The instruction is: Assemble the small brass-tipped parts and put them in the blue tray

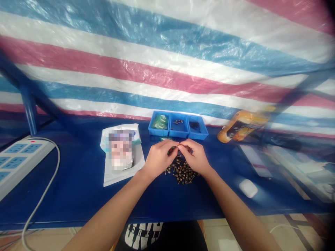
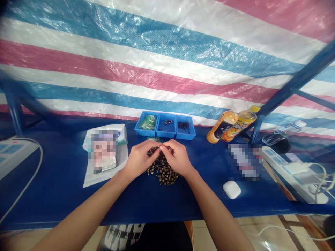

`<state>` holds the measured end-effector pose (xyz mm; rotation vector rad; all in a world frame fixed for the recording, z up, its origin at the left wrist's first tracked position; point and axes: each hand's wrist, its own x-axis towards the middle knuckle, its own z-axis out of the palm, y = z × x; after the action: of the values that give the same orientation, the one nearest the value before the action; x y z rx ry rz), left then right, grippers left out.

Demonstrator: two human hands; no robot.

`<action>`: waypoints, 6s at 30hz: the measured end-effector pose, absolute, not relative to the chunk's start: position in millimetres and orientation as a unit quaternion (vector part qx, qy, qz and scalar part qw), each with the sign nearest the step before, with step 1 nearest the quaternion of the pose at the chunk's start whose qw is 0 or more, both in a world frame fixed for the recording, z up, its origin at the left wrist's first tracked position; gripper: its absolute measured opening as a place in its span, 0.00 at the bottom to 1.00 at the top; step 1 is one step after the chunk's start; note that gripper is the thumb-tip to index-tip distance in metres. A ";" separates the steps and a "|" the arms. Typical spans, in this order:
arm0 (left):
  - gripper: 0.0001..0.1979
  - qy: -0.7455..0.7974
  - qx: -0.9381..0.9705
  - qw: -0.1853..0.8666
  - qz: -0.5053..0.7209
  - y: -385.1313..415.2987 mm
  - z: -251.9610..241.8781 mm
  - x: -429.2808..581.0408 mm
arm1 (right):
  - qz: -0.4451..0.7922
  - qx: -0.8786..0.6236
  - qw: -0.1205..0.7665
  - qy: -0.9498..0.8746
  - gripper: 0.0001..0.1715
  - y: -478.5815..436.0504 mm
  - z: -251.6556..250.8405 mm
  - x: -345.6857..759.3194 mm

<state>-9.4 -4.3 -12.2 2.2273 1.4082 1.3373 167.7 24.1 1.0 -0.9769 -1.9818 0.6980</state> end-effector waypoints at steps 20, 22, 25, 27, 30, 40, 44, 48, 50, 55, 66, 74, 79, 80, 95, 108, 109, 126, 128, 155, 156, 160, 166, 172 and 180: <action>0.09 0.498 0.739 0.098 0.443 -5.5 -6.2 -11.3 | 0.421 -0.404 0.408 -0.702 0.18 25.7 -2.8 167.0; 0.08 0.499 0.739 0.098 0.441 -6.0 -5.4 -10.8 | 0.427 -0.395 0.412 -0.701 0.18 25.5 -1.2 167.4; 0.09 0.507 0.735 0.096 0.441 -6.7 -3.8 -9.4 | 0.422 -0.396 0.408 -0.706 0.17 26.4 0.0 169.6; 0.10 0.519 0.723 0.094 0.446 -7.1 -2.4 -8.7 | 0.407 -0.417 0.396 -0.710 0.21 28.3 -0.6 171.7; 0.11 0.537 0.695 0.095 0.468 -6.9 0.2 -9.4 | 0.400 -0.449 0.380 -0.703 0.28 32.5 -2.8 173.9; 0.13 0.588 0.628 0.106 0.499 -2.7 3.8 -15.0 | 0.435 -0.440 0.443 -0.649 0.29 40.3 -5.6 177.4; 0.13 0.600 0.612 0.110 0.503 -1.6 3.0 -15.7 | 0.343 -0.472 0.381 -0.718 0.18 43.2 -3.2 189.7; 0.13 0.598 0.612 0.123 0.502 -0.9 2.9 -16.6 | 0.240 -0.463 0.302 -0.798 0.12 46.4 -4.4 196.1; 0.12 0.598 0.615 0.128 0.498 -1.0 3.4 -16.4 | 0.198 -0.470 0.268 -0.817 0.11 47.2 -6.9 195.0; 0.11 0.602 0.623 0.134 0.480 -2.5 5.1 -14.7 | 0.119 -0.514 0.192 -0.828 0.11 44.3 -13.5 185.3; 0.11 0.594 0.634 0.145 0.474 -2.3 4.3 -14.8 | 0.150 -0.520 0.178 -0.822 0.10 48.6 -13.4 189.4; 0.13 0.513 0.692 0.204 0.465 -4.8 1.2 -10.6 | 0.332 -0.402 0.379 -0.765 0.09 39.7 2.8 189.4; 0.11 0.483 0.705 0.255 0.453 -4.8 0.6 -9.0 | 0.373 -0.372 0.417 -0.741 0.09 32.2 6.7 180.3; 0.11 0.481 0.699 0.271 0.455 -4.7 0.9 -9.2 | 0.375 -0.371 0.419 -0.739 0.09 31.7 7.0 179.9; 0.08 0.448 0.629 0.379 0.510 -2.3 0.8 -9.3 | 0.420 -0.372 0.345 -0.752 0.18 34.6 2.4 182.9; 0.13 0.467 0.623 0.371 0.507 -1.6 -2.7 -11.7 | 0.487 -0.418 0.498 -0.584 0.20 47.9 -2.8 186.8; 0.13 0.470 0.625 0.366 0.504 -1.5 -2.7 -11.6 | 0.490 -0.427 0.512 -0.561 0.19 50.5 -5.0 188.2; 0.12 0.498 0.623 0.335 0.501 -2.4 0.3 -11.5 | 0.233 -0.453 0.282 -0.813 0.15 40.3 -4.6 186.9; 0.12 0.505 0.621 0.325 0.503 -2.3 1.1 -12.0 | 0.196 -0.439 0.231 -0.846 0.18 36.8 -5.3 184.4; 0.12 0.515 0.632 0.306 0.492 -1.7 1.1 -11.7 | 0.106 -0.512 0.163 -0.837 0.12 41.2 -10.6 184.6; 0.12 0.515 0.632 0.307 0.491 -1.6 1.0 -11.6 | 0.109 -0.511 0.158 -0.838 0.12 41.8 -10.5 185.2; 0.12 0.517 0.631 0.310 0.489 -1.4 0.8 -11.6 | 0.105 -0.503 0.150 -0.845 0.15 42.8 -11.0 185.4; 0.12 0.517 0.633 0.308 0.487 -1.6 0.4 -12.3 | 0.121 -0.476 0.142 -0.859 0.12 43.7 -11.8 187.6; 0.11 0.516 0.634 0.308 0.486 -1.5 0.2 -11.8 | 0.137 -0.465 0.152 -0.861 0.09 47.0 -13.2 189.9; 0.11 0.520 0.632 0.306 0.486 -1.8 0.6 -12.1 | 0.144 -0.465 0.141 -0.862 0.13 40.9 -4.3 197.0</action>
<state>-12.1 -1.8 0.6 1.6722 1.3771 1.2849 197.0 40.9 -4.3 -1.3427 -2.4903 0.4157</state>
